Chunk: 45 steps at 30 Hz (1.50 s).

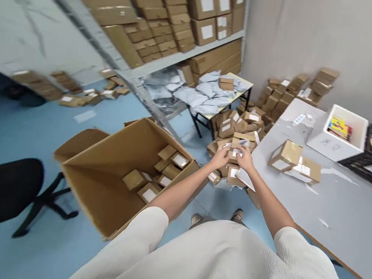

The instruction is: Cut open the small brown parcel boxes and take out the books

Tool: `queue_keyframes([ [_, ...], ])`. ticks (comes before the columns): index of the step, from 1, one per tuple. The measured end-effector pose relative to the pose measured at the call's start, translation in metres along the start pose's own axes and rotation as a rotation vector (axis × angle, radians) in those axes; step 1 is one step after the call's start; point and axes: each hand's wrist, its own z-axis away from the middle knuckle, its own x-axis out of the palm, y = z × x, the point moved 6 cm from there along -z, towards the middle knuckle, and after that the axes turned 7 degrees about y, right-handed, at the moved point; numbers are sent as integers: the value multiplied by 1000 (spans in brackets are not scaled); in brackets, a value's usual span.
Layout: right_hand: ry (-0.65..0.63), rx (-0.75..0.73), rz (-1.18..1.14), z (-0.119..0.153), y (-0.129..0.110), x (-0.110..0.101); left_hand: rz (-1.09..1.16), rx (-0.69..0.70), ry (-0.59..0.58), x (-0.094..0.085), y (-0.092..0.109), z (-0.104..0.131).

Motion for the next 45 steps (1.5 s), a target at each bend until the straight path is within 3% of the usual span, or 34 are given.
queue_keyframes([
  [6, -202, -129, -52, 3, -106, 138, -57, -145, 186, -144, -92, 64],
  [10, -303, -205, -101, 18, -160, 219, -93, -229, 284, -224, -145, 116],
  [15, -467, -273, -121, 40, -205, 306, -85, -395, 374, -288, -200, 183],
  [20, -617, -319, -109, 51, -226, 372, -52, -535, 468, -322, -244, 235],
  [26, -766, -278, -58, 42, -226, 442, -16, -739, 539, -336, -294, 265],
  [32, -903, -155, 170, 20, -194, 512, 35, -866, 592, -324, -341, 256],
  [38, -948, -12, 405, 15, -126, 572, 105, -931, 565, -278, -398, 236],
  [45, -879, 114, 512, 16, -30, 638, 186, -930, 487, -210, -487, 217],
])
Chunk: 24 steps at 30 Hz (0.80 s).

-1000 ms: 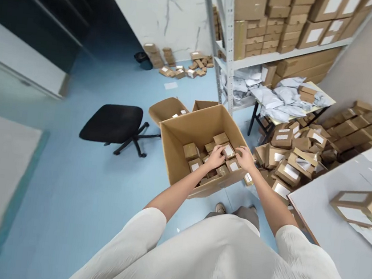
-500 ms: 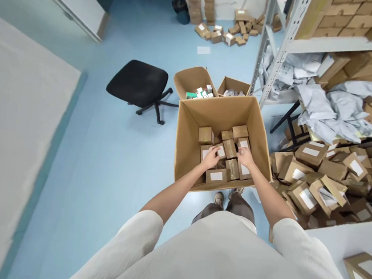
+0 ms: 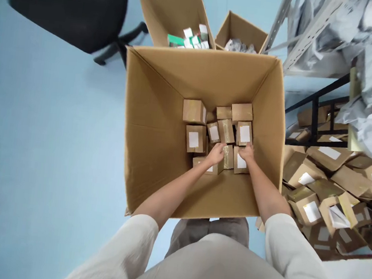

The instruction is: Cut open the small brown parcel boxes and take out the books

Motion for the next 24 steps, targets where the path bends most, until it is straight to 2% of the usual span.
queue_keyframes([
  [8, 51, 24, 137, -65, 34, 68, 103, -81, 0, 68, -73, -59],
  [13, 91, 4, 135, -91, 45, 96, 167, -125, 15, 95, -100, -87],
  [18, 167, 9, 176, -96, 49, 111, 129, -140, -12, 108, -111, -93],
  [24, 210, 36, 167, -90, 44, 122, 93, -159, -13, 107, -118, -84],
])
